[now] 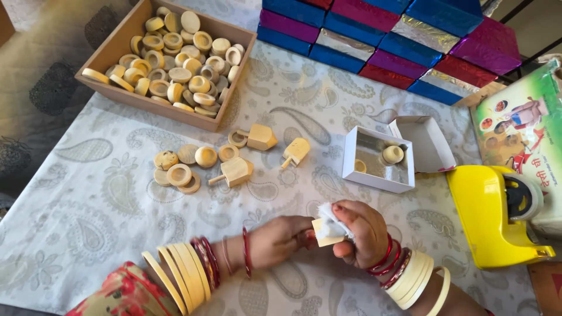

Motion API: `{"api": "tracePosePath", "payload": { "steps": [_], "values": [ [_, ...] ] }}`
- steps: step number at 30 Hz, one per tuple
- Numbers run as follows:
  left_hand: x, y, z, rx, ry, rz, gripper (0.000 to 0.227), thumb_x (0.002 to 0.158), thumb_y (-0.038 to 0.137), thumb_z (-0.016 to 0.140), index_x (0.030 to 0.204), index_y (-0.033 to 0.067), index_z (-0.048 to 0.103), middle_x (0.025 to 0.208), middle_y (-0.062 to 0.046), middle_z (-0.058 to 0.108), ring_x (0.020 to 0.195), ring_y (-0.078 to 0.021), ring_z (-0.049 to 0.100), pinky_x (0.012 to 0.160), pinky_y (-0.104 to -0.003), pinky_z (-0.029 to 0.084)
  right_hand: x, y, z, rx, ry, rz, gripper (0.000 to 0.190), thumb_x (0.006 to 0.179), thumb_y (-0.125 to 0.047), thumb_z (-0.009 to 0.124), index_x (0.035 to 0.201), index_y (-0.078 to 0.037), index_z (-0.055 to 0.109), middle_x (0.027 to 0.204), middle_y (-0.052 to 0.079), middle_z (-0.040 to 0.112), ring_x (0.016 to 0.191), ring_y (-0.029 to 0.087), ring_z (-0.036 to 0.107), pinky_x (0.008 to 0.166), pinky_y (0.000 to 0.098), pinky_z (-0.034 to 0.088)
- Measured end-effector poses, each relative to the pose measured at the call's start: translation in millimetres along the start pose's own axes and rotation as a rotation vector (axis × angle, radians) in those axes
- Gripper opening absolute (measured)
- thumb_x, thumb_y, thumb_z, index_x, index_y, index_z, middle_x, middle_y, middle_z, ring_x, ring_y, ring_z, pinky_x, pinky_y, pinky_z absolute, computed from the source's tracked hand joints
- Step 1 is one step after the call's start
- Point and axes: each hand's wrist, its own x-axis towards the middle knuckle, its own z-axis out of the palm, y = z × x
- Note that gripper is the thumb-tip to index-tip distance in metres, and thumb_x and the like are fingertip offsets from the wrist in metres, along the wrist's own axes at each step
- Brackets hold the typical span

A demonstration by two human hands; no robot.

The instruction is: Sorting wooden caps/stoppers and packing them into small gift boxes and containers.

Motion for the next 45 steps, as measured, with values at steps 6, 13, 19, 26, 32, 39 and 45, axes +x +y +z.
{"api": "tracePosePath", "payload": {
  "steps": [6, 13, 19, 26, 32, 39, 45],
  "values": [
    [0, 3, 5, 0.528, 0.133, 0.118, 0.019, 0.081, 0.003, 0.063, 0.1, 0.0041, 0.06, 0.095, -0.014, 0.064, 0.095, -0.0376, 0.063, 0.081, -0.047, 0.051, 8, -11, 3, -0.003, -0.01, 0.302, 0.061, 0.11, -0.054, 0.039, 0.119, 0.002, 0.062, 0.103, 0.014, 0.07, 0.087, 0.027, 0.072, 0.074, 0.0332, 0.057],
    [-4, 10, 3, 0.849, 0.183, 0.206, 0.019, 0.084, 0.01, 0.067, 0.102, 0.0055, 0.06, 0.097, -0.012, 0.063, 0.091, -0.0351, 0.062, 0.08, -0.046, 0.052, -45, 34, 35, 1.023, -0.13, 0.995, 0.046, 0.12, -0.036, 0.047, 0.1, 0.003, 0.06, 0.083, 0.001, 0.054, 0.076, 0.009, 0.05, 0.07, 0.0262, 0.044],
    [-1, 0, -11, 0.544, 0.241, 0.1, 0.011, 0.097, 0.011, 0.054, 0.1, 0.0049, 0.062, 0.087, -0.011, 0.064, 0.086, -0.0342, 0.065, 0.076, -0.045, 0.051, -54, 45, 32, 1.045, 0.408, 1.308, 0.031, 0.099, -0.024, 0.046, 0.112, -0.003, 0.065, 0.1, 0.003, 0.069, 0.088, 0.011, 0.067, 0.082, 0.0299, 0.055],
    [3, -45, 0, -0.762, 0.099, -0.254, 0.029, 0.11, 0.022, 0.043, 0.091, 0.0049, 0.056, 0.069, 0.002, 0.048, 0.058, -0.0095, 0.042, 0.052, -0.025, 0.036, 24, 1, 1, 0.014, 0.045, 0.077, 0.021, 0.099, -0.022, 0.068, 0.119, -0.017, 0.069, 0.128, 0.008, 0.066, 0.121, 0.024, 0.064, 0.099, 0.0393, 0.056],
    [3, -65, 12, -0.589, 0.044, -0.157, 0.028, 0.111, 0.023, 0.043, 0.094, 0.0048, 0.057, 0.073, 0.002, 0.05, 0.062, -0.0089, 0.044, 0.057, -0.027, 0.039, 21, 3, 1, -0.16, -0.109, -0.204, 0.026, 0.097, -0.021, 0.076, 0.123, -0.018, 0.073, 0.129, 0.002, 0.066, 0.126, 0.024, 0.062, 0.105, 0.0403, 0.057],
    [0, 8, -5, 0.251, 0.177, -0.121, 0.031, 0.109, 0.027, 0.045, 0.097, 0.0023, 0.06, 0.081, -0.01, 0.065, 0.076, -0.0302, 0.064, 0.073, -0.038, 0.052, 4, 23, -2, -0.073, -0.185, 0.167, 0.071, 0.098, -0.058, 0.058, 0.133, 0.003, 0.056, 0.118, 0.017, 0.067, 0.11, 0.027, 0.066, 0.091, 0.0339, 0.055],
    [-4, 16, -9, 0.939, 0.225, 0.13, 0.019, 0.085, 0.018, 0.062, 0.102, 0.0071, 0.062, 0.095, -0.01, 0.064, 0.089, -0.0314, 0.065, 0.081, -0.043, 0.051, -2, 27, 14, 0.935, -0.154, 0.66, 0.079, 0.104, -0.069, 0.039, 0.133, 0.002, 0.061, 0.112, 0.009, 0.071, 0.106, 0.013, 0.066, 0.096, 0.0279, 0.051]
  ]
}}
